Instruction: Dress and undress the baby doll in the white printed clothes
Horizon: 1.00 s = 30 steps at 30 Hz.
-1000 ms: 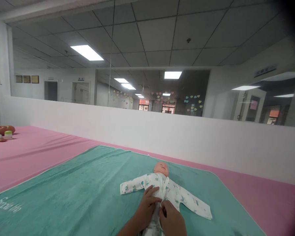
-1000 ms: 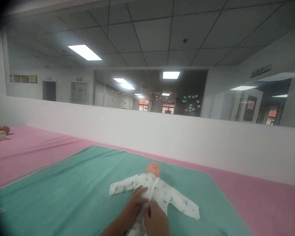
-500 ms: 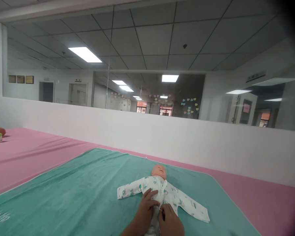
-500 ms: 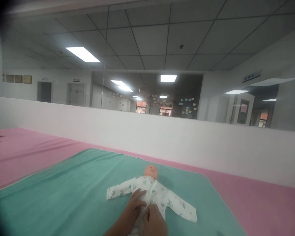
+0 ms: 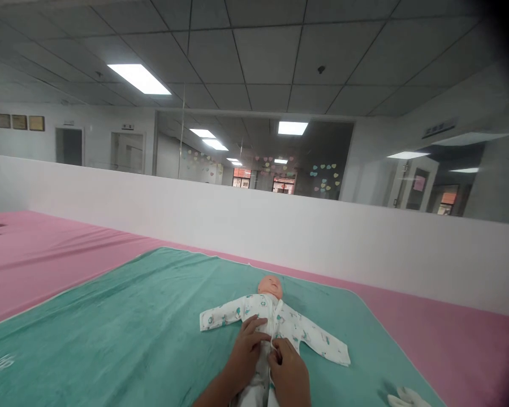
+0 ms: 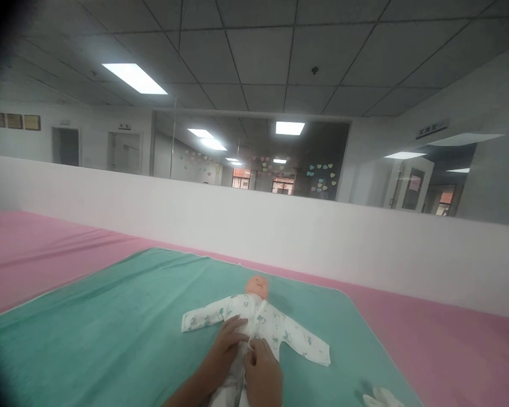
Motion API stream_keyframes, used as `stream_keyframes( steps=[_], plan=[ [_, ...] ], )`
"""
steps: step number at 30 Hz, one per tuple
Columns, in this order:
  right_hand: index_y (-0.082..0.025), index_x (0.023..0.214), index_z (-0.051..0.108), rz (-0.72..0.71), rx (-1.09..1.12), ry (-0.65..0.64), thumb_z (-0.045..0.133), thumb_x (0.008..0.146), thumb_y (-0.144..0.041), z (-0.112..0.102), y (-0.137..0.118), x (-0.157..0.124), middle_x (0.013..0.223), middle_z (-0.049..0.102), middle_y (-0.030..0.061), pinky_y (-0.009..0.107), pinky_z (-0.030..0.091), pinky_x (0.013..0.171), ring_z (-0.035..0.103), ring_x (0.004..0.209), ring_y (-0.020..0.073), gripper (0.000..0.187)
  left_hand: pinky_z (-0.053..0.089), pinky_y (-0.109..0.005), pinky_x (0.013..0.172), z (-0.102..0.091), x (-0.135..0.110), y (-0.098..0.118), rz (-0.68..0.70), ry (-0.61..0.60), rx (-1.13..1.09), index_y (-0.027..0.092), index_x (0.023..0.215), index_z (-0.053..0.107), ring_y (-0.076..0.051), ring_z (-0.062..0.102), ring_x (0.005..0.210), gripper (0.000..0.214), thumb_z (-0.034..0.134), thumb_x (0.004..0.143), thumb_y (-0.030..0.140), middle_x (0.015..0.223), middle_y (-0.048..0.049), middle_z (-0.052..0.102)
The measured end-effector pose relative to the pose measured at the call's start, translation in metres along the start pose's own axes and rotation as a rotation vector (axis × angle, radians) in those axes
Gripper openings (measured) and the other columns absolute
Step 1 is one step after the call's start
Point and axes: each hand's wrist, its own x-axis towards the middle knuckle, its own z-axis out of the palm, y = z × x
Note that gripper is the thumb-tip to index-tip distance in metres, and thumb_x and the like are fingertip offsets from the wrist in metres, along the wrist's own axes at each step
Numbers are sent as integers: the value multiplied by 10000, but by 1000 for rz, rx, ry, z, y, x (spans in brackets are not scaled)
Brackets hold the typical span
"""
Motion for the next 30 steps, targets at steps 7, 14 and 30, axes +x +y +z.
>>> stream_keyframes(
  steps=[7,14,30],
  plan=[
    [-212,688,437,-55,-79,-1,371,751,-171,0,4,1,670,497,-19,244,285,557,475,615,138,100,298,-440,1046,1,0,-5,21,3,30,242,949,661,-203,338,1246,426,388,718,10,1249,-27,524],
    [-229,717,453,1,-9,46,404,834,-391,8,3,1,705,513,-19,247,307,528,501,598,143,206,322,-422,1031,3,-2,-11,90,14,46,265,1003,657,-207,344,1241,353,419,809,91,1258,-33,517],
    [-210,672,449,-323,143,-81,370,871,-399,10,32,19,684,501,5,204,410,520,505,549,115,285,297,-367,1050,7,1,-12,7,36,75,246,888,699,-186,380,1210,360,444,734,44,1204,-24,562]
  ],
)
